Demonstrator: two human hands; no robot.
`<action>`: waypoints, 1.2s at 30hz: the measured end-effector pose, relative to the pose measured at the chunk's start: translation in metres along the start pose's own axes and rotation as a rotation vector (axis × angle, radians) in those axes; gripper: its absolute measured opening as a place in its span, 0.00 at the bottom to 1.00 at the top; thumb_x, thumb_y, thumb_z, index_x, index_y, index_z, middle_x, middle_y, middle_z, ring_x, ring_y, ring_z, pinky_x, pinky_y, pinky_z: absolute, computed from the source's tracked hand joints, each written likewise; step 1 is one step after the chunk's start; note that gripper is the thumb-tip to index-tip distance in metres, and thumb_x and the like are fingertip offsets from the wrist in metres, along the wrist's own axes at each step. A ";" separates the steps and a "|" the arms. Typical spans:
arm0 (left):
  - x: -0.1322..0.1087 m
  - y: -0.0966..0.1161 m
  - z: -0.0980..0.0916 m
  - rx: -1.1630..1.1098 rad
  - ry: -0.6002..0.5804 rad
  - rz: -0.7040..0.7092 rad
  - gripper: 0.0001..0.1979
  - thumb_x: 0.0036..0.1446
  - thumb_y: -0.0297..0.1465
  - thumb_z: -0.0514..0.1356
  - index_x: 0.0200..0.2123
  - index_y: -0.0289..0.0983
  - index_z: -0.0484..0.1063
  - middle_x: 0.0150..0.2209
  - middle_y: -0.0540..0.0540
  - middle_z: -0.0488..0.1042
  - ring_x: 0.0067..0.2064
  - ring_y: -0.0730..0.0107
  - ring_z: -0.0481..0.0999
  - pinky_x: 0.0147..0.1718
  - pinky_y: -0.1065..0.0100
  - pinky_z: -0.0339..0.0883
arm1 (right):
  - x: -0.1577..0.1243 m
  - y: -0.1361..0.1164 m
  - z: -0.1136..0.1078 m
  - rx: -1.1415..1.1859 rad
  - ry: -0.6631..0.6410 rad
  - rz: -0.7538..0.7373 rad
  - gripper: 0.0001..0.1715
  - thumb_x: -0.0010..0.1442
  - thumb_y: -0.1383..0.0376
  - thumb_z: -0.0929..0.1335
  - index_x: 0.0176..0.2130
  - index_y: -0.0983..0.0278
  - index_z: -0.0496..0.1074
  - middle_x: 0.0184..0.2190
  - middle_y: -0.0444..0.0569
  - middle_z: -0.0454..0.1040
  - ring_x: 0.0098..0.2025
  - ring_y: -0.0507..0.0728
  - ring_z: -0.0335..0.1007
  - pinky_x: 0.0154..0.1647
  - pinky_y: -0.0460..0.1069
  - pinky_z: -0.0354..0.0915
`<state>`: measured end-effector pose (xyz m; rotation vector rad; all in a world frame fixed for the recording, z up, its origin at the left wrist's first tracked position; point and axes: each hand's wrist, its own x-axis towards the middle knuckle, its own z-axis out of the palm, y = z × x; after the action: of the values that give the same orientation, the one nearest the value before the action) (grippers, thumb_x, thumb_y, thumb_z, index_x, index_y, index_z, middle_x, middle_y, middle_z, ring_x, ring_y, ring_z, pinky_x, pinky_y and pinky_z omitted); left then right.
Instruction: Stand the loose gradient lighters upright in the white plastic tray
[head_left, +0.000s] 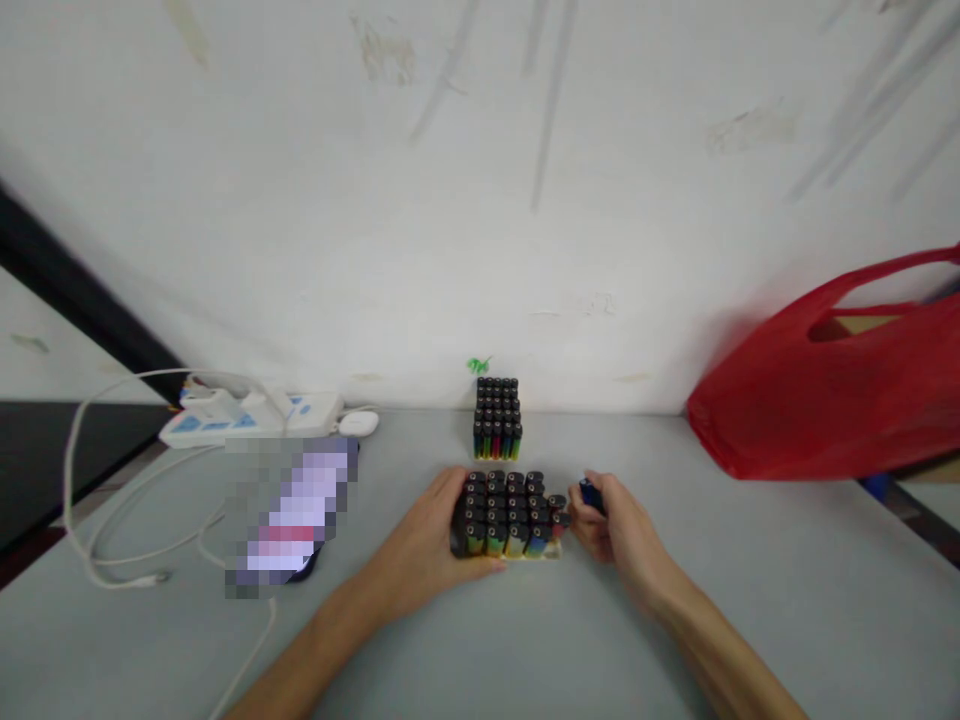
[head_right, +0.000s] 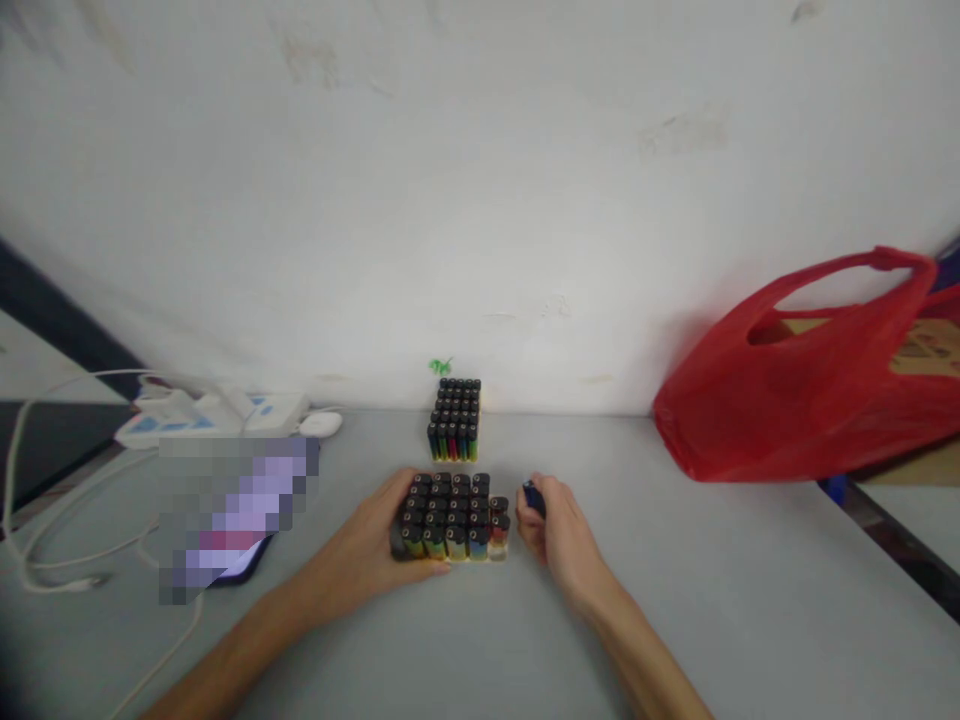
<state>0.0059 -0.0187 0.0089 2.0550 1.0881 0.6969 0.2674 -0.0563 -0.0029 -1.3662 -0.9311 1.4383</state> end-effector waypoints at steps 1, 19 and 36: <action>0.000 0.000 0.000 0.001 0.000 -0.002 0.36 0.49 0.36 0.81 0.59 0.40 0.74 0.56 0.41 0.81 0.57 0.43 0.80 0.61 0.51 0.73 | 0.000 -0.001 0.000 0.005 -0.008 0.003 0.32 0.68 0.41 0.63 0.23 0.57 0.54 0.19 0.36 0.46 0.21 0.50 0.38 0.22 0.49 0.39; 0.000 -0.002 0.000 -0.017 -0.014 0.021 0.34 0.51 0.38 0.80 0.59 0.42 0.74 0.56 0.42 0.81 0.59 0.42 0.80 0.62 0.49 0.73 | -0.015 -0.037 -0.029 -0.081 -0.218 -0.319 0.18 0.64 0.49 0.79 0.36 0.61 0.86 0.34 0.48 0.77 0.36 0.56 0.69 0.37 0.50 0.62; 0.000 -0.002 0.000 -0.001 -0.033 0.035 0.35 0.53 0.37 0.80 0.60 0.43 0.71 0.59 0.42 0.79 0.60 0.42 0.79 0.64 0.50 0.72 | -0.016 -0.037 -0.033 -0.391 -0.339 -0.283 0.13 0.56 0.54 0.84 0.40 0.57 0.91 0.28 0.45 0.75 0.28 0.53 0.61 0.30 0.49 0.57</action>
<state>0.0047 -0.0181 0.0067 2.0820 1.0359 0.6781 0.3038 -0.0624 0.0339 -1.2145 -1.6266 1.3333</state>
